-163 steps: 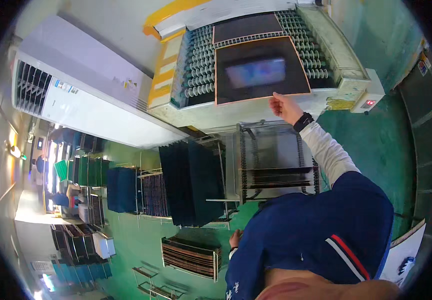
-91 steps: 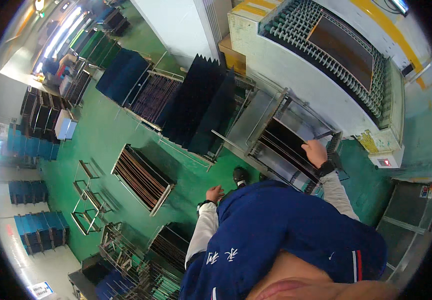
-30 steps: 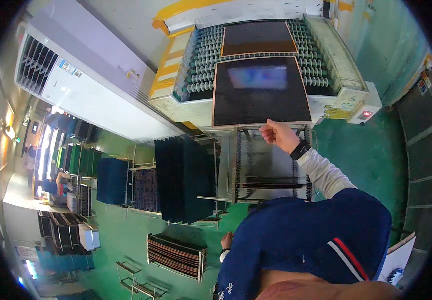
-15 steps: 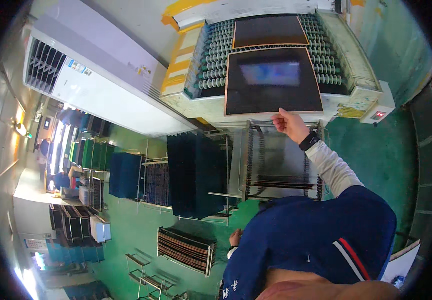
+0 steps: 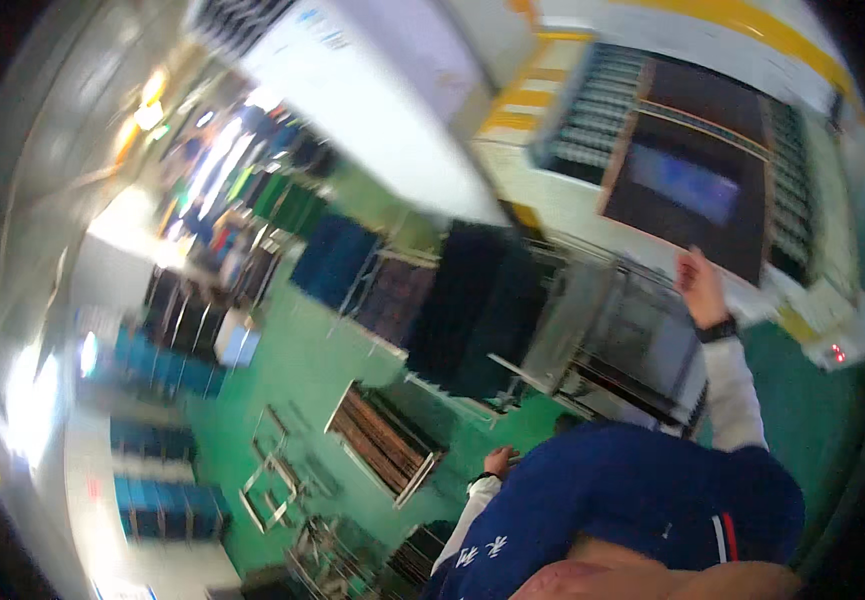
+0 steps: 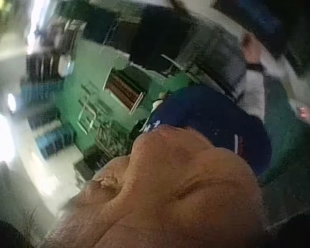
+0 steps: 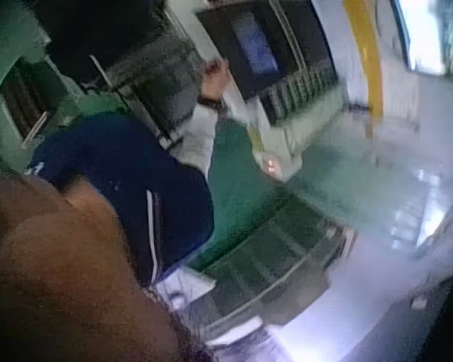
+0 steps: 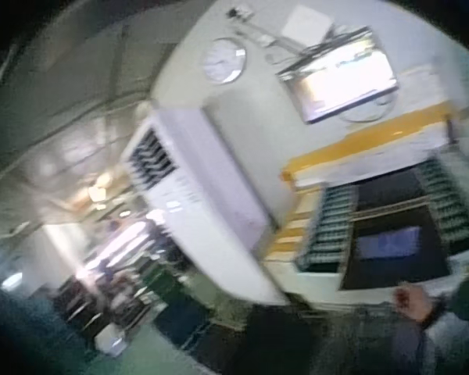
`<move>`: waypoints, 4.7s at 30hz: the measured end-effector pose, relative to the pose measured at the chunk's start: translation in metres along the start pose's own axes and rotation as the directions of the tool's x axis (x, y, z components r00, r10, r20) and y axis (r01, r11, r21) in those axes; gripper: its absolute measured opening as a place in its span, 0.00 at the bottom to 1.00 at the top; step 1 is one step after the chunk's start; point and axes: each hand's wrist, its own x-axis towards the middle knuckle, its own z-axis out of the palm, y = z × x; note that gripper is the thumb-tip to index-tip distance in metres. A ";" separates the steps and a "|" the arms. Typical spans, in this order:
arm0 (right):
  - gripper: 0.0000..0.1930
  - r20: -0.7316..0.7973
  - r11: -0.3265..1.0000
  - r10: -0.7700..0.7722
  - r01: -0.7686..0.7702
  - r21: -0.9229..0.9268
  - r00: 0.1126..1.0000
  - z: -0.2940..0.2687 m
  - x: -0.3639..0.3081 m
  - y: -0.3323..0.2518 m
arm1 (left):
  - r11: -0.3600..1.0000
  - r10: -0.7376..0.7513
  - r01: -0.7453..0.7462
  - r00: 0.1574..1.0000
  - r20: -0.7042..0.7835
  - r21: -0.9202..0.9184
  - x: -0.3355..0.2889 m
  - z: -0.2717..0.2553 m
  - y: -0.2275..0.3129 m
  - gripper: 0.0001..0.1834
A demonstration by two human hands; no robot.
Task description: The recorder takes glass panels from a rack and places them into a cleaning or processing machine, then resets the machine.
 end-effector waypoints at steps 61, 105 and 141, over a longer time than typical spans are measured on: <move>0.27 0.191 0.335 0.260 0.097 -0.937 0.947 -0.026 -0.136 0.143 | 0.917 -0.358 0.338 0.931 -0.063 -0.213 0.013 -0.032 -0.034 0.20; 0.22 0.066 -0.281 -0.086 0.039 -0.959 0.994 0.005 -0.142 0.156 | 0.969 -0.245 0.245 0.966 -0.087 -0.008 0.050 -0.091 -0.030 0.16; 0.23 0.065 -0.224 -0.203 0.018 -0.974 0.977 -0.024 -0.129 0.176 | 0.962 -0.269 0.271 0.957 -0.109 0.007 0.059 -0.089 -0.037 0.21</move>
